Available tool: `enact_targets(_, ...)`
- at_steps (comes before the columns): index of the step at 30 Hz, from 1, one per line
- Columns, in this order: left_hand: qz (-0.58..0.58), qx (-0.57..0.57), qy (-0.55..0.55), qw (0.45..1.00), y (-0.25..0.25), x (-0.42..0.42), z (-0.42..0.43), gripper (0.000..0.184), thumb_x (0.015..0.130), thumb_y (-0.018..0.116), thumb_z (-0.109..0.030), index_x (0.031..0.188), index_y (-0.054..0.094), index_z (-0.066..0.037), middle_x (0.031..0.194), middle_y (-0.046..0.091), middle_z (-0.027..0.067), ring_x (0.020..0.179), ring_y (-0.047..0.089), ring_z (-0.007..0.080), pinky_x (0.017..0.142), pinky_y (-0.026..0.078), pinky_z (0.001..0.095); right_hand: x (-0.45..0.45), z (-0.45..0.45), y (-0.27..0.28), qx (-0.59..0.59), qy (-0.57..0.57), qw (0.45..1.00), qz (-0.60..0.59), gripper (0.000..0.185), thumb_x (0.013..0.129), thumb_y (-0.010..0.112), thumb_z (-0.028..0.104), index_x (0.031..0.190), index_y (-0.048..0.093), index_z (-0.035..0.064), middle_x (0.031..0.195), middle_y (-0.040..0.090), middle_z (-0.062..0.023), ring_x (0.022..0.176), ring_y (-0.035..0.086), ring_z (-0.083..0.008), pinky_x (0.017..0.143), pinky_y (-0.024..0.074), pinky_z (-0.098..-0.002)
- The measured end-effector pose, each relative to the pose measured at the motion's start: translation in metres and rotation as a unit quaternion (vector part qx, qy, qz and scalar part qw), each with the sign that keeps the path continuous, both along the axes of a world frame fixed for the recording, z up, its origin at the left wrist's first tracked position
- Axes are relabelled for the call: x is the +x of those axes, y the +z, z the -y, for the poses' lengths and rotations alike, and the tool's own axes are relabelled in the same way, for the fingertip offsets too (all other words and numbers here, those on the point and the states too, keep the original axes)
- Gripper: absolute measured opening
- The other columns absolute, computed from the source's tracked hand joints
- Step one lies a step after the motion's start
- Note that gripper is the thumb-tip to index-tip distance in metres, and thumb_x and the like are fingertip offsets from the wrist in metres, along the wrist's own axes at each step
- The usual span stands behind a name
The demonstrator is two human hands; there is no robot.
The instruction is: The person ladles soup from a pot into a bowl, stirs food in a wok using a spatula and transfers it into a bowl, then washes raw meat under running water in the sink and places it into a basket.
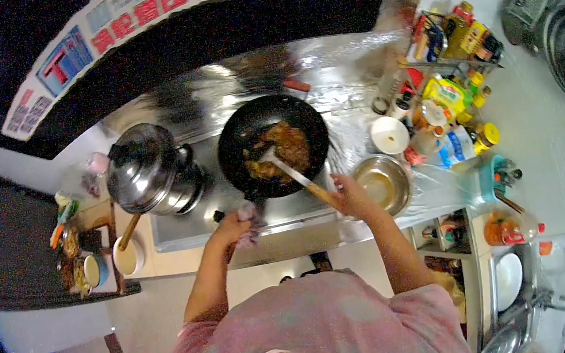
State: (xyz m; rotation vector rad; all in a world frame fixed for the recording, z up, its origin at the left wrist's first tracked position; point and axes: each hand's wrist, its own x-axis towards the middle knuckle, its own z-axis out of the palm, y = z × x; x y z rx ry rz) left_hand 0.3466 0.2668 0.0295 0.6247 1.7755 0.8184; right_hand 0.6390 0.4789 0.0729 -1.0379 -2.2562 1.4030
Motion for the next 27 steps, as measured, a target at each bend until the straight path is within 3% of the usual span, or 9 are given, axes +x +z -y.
enact_targets(4, 0.059, 0.061, 0.011, 0.996, 0.005, 0.004, -0.004, 0.029, 0.075, 0.055, -0.002, 0.103, 0.055, 0.001, 0.080, 0.061, 0.0084, 0.062, 0.057, 0.0150, 0.054, 0.049, 0.0283, 0.094, -0.051, -0.074, 0.258, -0.271, 0.924, 0.078, 0.052, 0.082, 0.060, 0.029, 0.122, 0.045, -0.0012, 0.112, 0.055, -0.0198, 0.096, 0.056, -0.0323, 0.083, 0.0447, -0.0400)
enact_targets(7, 0.152, 0.056, 0.042, 0.986, -0.005, 0.000, -0.001, 0.026, 0.076, 0.054, 0.001, 0.102, 0.055, 0.001, 0.085, 0.061, 0.0089, 0.064, 0.058, 0.0159, 0.056, 0.049, 0.0287, 0.141, -0.054, -0.139, 0.226, -0.464, 0.829, 0.215, 0.054, 0.085, 0.056, 0.037, 0.128, 0.040, 0.0079, 0.119, 0.049, -0.0181, 0.102, 0.053, -0.0309, 0.077, 0.0490, -0.0376)
enact_targets(8, 0.133, 0.058, 0.025, 0.989, -0.015, -0.004, 0.000, 0.027, 0.076, 0.054, 0.001, 0.103, 0.054, 0.000, 0.086, 0.061, 0.0087, 0.066, 0.058, 0.0166, 0.058, 0.049, 0.0292, 0.146, -0.051, -0.143, 0.072, -0.481, 0.863, 0.137, 0.057, 0.085, 0.054, 0.039, 0.129, 0.036, 0.0077, 0.120, 0.047, -0.0177, 0.103, 0.053, -0.0322, 0.076, 0.0494, -0.0394)
enact_targets(10, 0.092, 0.063, -0.007, 0.994, -0.033, -0.012, 0.001, 0.029, 0.076, 0.054, 0.002, 0.105, 0.054, 0.000, 0.087, 0.061, 0.0085, 0.068, 0.059, 0.0180, 0.060, 0.050, 0.0302, 0.136, -0.033, -0.117, -0.239, -0.468, 0.851, -0.032, 0.063, 0.085, 0.051, 0.043, 0.133, 0.029, 0.0072, 0.124, 0.045, -0.0169, 0.105, 0.052, -0.0349, 0.074, 0.0502, -0.0431)
enact_targets(18, 0.121, 0.062, 0.056, 0.989, 0.026, 0.012, -0.002, 0.031, 0.076, 0.055, 0.000, 0.107, 0.054, 0.000, 0.090, 0.061, 0.0087, 0.075, 0.060, 0.0187, 0.063, 0.051, 0.0324, 0.081, -0.034, -0.102, -0.365, -0.432, 0.808, -0.164, 0.078, 0.086, 0.054, 0.032, 0.141, 0.005, 0.0092, 0.130, 0.040, -0.0188, 0.105, 0.052, -0.0338, 0.062, 0.0523, -0.0391)
enact_targets(19, 0.109, 0.054, 0.063, 0.991, 0.032, 0.014, -0.002, 0.031, 0.076, 0.055, 0.000, 0.107, 0.054, 0.000, 0.091, 0.061, 0.0088, 0.075, 0.060, 0.0186, 0.063, 0.051, 0.0326, 0.073, -0.030, -0.086, -0.341, -0.453, 0.804, -0.180, 0.077, 0.081, 0.063, 0.027, 0.139, 0.018, 0.0057, 0.127, 0.041, -0.0217, 0.104, 0.053, -0.0363, 0.075, 0.0525, -0.0437)
enact_targets(22, 0.104, 0.070, 0.026, 0.992, 0.012, 0.003, 0.001, 0.032, 0.076, 0.055, 0.000, 0.108, 0.053, 0.001, 0.090, 0.061, 0.0088, 0.075, 0.060, 0.0190, 0.062, 0.051, 0.0335, 0.076, -0.055, -0.132, -0.075, -0.460, 0.883, 0.063, 0.067, 0.080, 0.063, 0.019, 0.135, 0.029, 0.0023, 0.126, 0.043, -0.0207, 0.106, 0.052, -0.0338, 0.085, 0.0471, -0.0375)
enact_targets(23, 0.087, 0.079, 0.000, 0.993, 0.034, 0.010, -0.002, 0.031, 0.076, 0.055, -0.001, 0.107, 0.053, 0.000, 0.088, 0.060, 0.0084, 0.076, 0.060, 0.0192, 0.063, 0.051, 0.0335, 0.080, -0.059, -0.140, 0.170, -0.420, 0.881, 0.136, 0.052, 0.079, 0.062, 0.016, 0.125, 0.041, -0.0007, 0.120, 0.048, -0.0189, 0.102, 0.053, -0.0285, 0.088, 0.0429, -0.0332)
enact_targets(27, 0.146, 0.061, 0.024, 0.987, 0.022, 0.005, -0.001, 0.034, 0.075, 0.056, 0.000, 0.109, 0.053, -0.001, 0.089, 0.060, 0.0082, 0.077, 0.060, 0.0189, 0.063, 0.051, 0.0341, 0.051, -0.056, -0.059, -0.080, -0.222, 0.968, -0.085, 0.045, 0.076, 0.066, 0.020, 0.113, 0.047, 0.0013, 0.105, 0.054, -0.0154, 0.092, 0.055, -0.0224, 0.081, 0.0449, -0.0340)
